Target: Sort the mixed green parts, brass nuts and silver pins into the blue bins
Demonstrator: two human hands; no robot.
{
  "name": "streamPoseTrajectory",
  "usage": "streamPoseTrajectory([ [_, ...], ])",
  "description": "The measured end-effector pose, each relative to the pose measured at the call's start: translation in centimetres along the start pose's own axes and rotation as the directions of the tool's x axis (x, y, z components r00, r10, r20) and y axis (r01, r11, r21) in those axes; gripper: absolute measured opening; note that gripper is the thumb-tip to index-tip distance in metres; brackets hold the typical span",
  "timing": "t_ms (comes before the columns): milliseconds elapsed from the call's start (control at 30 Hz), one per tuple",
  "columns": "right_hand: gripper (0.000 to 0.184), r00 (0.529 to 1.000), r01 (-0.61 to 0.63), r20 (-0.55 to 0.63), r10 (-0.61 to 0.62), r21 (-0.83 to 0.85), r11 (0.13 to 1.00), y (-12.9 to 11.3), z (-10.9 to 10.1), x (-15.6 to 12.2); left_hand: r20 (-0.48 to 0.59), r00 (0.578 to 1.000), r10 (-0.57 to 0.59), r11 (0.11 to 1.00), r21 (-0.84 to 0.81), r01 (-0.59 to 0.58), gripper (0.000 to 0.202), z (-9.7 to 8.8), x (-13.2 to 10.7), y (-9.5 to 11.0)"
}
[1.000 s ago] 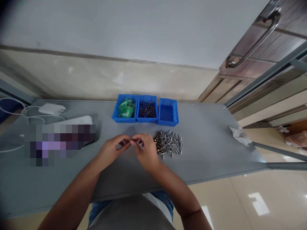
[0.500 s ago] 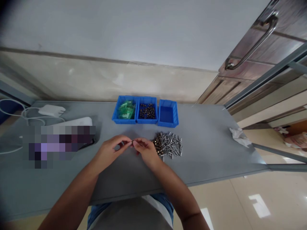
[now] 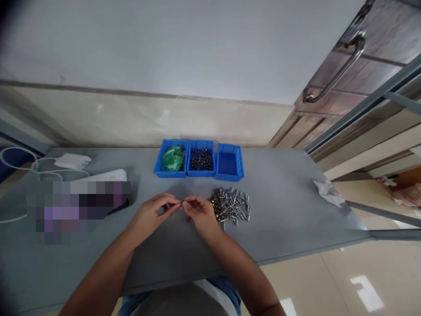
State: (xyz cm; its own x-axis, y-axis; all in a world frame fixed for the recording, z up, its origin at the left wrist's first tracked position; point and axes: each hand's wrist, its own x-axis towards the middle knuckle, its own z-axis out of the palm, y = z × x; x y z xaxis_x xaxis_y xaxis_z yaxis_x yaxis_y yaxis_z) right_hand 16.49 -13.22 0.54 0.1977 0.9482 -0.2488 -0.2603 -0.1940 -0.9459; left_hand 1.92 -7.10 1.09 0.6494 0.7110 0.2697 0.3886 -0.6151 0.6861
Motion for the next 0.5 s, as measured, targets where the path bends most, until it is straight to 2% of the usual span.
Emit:
streamPoseTrajectory([
  [67, 0.019, 0.995, 0.087, -0.042, -0.094, -0.143, 0.986, 0.1, 0.2, -0.1, 0.02, 1.0, 0.003, 1.0, 0.008, -0.003, 0.007, 0.0, 0.0, -0.1],
  [200, 0.012, 0.973, 0.208, -0.02, -0.23, -0.352, 0.913, -0.9, 0.6, -0.9, 0.058, 0.998, 0.009, 1.0, -0.017, -0.008, 0.008, 0.0, 0.1, -0.1],
  [267, 0.011, 0.931, 0.299, -0.067, -0.359, -0.425, 0.854, -2.3, 0.7, -2.0, 0.061, 0.998, -0.001, 1.0, -0.019, 0.002, 0.009, 0.0, 0.0, -0.2],
  [300, 0.012, 0.886, 0.353, -0.112, -0.45, -0.466, 0.811, -3.2, 0.7, -2.8, 0.063, 0.998, -0.006, 1.0, -0.013, 0.007, 0.009, 0.1, 0.0, -0.3],
  [333, 0.014, 0.82, 0.408, -0.162, -0.549, -0.507, 0.759, -4.3, 0.6, -3.8, 0.064, 0.998, -0.01, 1.0, -0.004, 0.01, 0.009, 0.1, 0.0, -0.4],
  [400, 0.019, 0.656, 0.506, -0.237, -0.717, -0.566, 0.65, -6.6, 0.3, -5.8, 0.073, 0.997, -0.018, 1.0, 0.015, 0.017, 0.01, 0.2, 0.0, -0.5],
  [467, 0.023, 0.532, 0.59, -0.212, -0.82, -0.601, 0.539, -8.8, -0.1, -7.4, 0.081, 0.996, -0.025, 0.999, 0.025, 0.023, 0.01, 0.2, 0.0, -0.5],
  [500, 0.025, 0.493, 0.614, -0.185, -0.85, -0.619, 0.491, -9.7, -0.3, -7.8, 0.082, 0.996, -0.028, 0.999, 0.023, 0.026, 0.01, 0.2, 0.0, -0.4],
])
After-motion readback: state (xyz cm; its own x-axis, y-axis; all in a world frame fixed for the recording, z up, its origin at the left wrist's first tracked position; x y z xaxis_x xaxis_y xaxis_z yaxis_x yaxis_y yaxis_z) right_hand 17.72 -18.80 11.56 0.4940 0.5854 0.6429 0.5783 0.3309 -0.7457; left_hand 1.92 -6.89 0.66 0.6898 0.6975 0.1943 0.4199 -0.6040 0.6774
